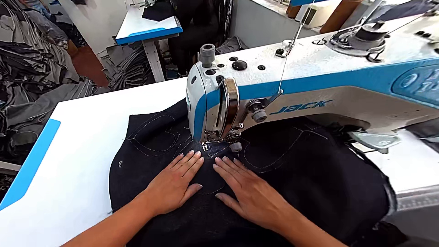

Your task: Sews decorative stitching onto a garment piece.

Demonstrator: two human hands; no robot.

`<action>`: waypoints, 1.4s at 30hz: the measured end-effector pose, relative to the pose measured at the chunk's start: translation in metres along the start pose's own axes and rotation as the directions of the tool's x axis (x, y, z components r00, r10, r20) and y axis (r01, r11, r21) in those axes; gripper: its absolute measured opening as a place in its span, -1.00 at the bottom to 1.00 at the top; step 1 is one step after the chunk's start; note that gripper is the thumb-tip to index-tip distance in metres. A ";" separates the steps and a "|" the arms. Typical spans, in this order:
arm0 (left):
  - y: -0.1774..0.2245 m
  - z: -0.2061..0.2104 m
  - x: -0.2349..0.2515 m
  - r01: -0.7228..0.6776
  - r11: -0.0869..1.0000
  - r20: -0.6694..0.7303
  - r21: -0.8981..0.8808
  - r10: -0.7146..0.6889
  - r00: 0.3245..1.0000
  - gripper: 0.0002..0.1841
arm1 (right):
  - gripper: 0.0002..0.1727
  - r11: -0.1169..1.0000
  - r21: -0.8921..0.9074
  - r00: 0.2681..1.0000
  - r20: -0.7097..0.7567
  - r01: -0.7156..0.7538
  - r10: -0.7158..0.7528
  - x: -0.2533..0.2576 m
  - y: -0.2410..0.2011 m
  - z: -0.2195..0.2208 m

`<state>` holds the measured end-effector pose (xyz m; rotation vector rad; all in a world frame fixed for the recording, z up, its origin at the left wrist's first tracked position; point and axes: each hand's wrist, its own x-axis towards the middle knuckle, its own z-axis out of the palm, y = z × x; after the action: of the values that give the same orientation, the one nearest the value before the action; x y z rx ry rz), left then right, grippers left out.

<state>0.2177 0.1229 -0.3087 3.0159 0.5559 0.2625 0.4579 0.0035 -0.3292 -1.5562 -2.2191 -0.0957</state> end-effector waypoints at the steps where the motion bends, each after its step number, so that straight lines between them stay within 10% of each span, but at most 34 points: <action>1: 0.005 0.001 0.001 0.033 0.999 -0.007 0.002 -0.033 0.999 -0.31 | -0.27 0.999 0.007 0.999 -0.003 0.033 -0.033 0.001 0.008 -0.002; 15: 0.040 0.009 0.027 0.329 0.944 -0.023 0.012 -0.328 0.944 -0.25 | -0.33 0.994 0.057 0.995 -0.014 0.095 -0.094 0.028 0.049 -0.006; 42: 0.037 0.015 0.035 0.341 0.938 -0.125 0.060 -0.332 0.935 -0.25 | -0.31 0.998 0.063 0.999 0.041 0.023 -0.026 0.036 0.047 -0.009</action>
<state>0.2656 0.1002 -0.3147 2.9223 1.1036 0.3980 0.4933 0.0497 -0.3161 -1.5105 -2.2514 -0.0011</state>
